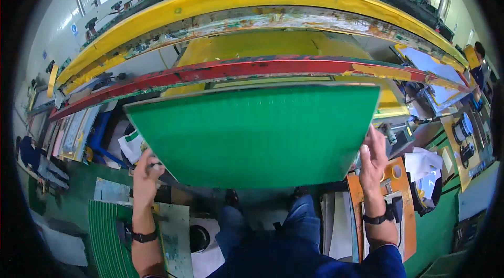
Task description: Operator loads and unloads circuit boards into a semi-automatic silk-screen printing machine, cycling the press between each print.
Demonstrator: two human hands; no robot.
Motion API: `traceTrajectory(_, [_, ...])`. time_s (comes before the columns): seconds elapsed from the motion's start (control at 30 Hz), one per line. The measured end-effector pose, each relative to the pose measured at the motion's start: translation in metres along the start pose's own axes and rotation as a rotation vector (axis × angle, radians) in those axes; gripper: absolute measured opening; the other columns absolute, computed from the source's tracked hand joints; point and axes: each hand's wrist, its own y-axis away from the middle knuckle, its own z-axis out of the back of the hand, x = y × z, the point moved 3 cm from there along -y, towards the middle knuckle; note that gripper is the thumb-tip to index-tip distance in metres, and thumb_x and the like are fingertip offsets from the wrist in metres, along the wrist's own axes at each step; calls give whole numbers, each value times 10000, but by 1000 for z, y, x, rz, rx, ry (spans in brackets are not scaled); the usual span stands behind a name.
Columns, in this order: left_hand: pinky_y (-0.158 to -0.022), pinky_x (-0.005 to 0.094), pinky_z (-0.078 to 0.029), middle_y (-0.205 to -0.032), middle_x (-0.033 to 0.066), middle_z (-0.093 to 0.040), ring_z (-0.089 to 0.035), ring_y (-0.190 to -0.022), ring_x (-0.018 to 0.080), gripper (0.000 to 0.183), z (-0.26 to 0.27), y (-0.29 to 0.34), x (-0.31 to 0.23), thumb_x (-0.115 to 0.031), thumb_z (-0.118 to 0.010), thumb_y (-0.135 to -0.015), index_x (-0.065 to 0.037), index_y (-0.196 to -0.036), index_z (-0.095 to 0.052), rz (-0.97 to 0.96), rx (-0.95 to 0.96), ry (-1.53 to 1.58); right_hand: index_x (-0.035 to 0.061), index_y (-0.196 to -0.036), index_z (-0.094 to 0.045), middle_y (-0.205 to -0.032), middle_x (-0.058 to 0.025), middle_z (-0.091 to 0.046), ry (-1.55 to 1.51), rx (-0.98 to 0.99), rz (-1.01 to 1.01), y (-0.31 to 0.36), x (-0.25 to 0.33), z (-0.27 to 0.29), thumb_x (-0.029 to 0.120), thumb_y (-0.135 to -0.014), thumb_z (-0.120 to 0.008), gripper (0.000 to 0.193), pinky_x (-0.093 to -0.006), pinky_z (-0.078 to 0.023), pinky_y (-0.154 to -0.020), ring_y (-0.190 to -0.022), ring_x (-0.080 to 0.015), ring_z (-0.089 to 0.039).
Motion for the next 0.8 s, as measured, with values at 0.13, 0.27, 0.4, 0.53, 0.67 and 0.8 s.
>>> traceTrajectory(0.13, [-871, 348, -488, -1092, 96, -558, -590, -963, 221, 404, 11, 9, -39, -182, -514, -940, 28, -1282, -466, -140, -256, 322, -59, -1232, -520, -1004, -170, -585, 302, -37, 237, -1, 47, 12, 103, -895, -510, 374, -357, -421, -891, -956, -262, -557])
traceTrajectory(0.27, [-1007, 367, -388, -1189, 99, -562, -496, -1165, 212, 483, -7, -34, -31, -356, -390, -993, 39, -1253, -484, -113, -172, 637, -68, -1244, -512, -1208, -179, -561, 100, 80, 112, -27, 15, 4, 245, -957, -419, 435, -343, -373, -971, -1125, -261, -525])
traceTrajectory(0.4, [-1008, 349, -376, -1254, 84, -539, -498, -1161, 203, 450, -25, -89, 0, -310, -418, -982, 7, -1298, -465, -59, 51, 814, -81, -1224, -520, -1241, -189, -555, -880, 34, -554, -68, -84, -5, 412, -980, -371, 570, -367, -380, -990, -1124, -252, -534])
traceTrajectory(0.53, [-948, 348, -419, -1211, 55, -570, -539, -1099, 195, 368, -50, -162, 28, -232, -517, -933, -61, -1259, -517, -71, 159, 741, -43, -1115, -591, -1046, -155, -648, -681, 288, -775, -129, -137, -19, 332, -940, -497, 425, -339, -429, -910, -971, -241, -591])
traceTrajectory(0.67, [-870, 298, -455, -1121, 59, -609, -569, -1019, 169, 401, -45, -259, 102, -146, -580, -842, -54, -1231, -548, -179, 75, 28, 8, -943, -675, -981, -106, -663, 172, 198, -645, -169, -229, -19, 208, -898, -492, 274, -323, -442, -808, -878, -186, -582])
traceTrajectory(0.8, [-901, 318, -443, -1139, 65, -616, -566, -1052, 194, 423, -125, -291, 76, -79, -570, -804, -29, -1224, -563, -172, 359, -159, -1, -1022, -652, -970, -102, -659, 472, 249, -321, -181, -304, 5, 195, -857, -554, 275, -321, -434, -816, -877, -188, -574])
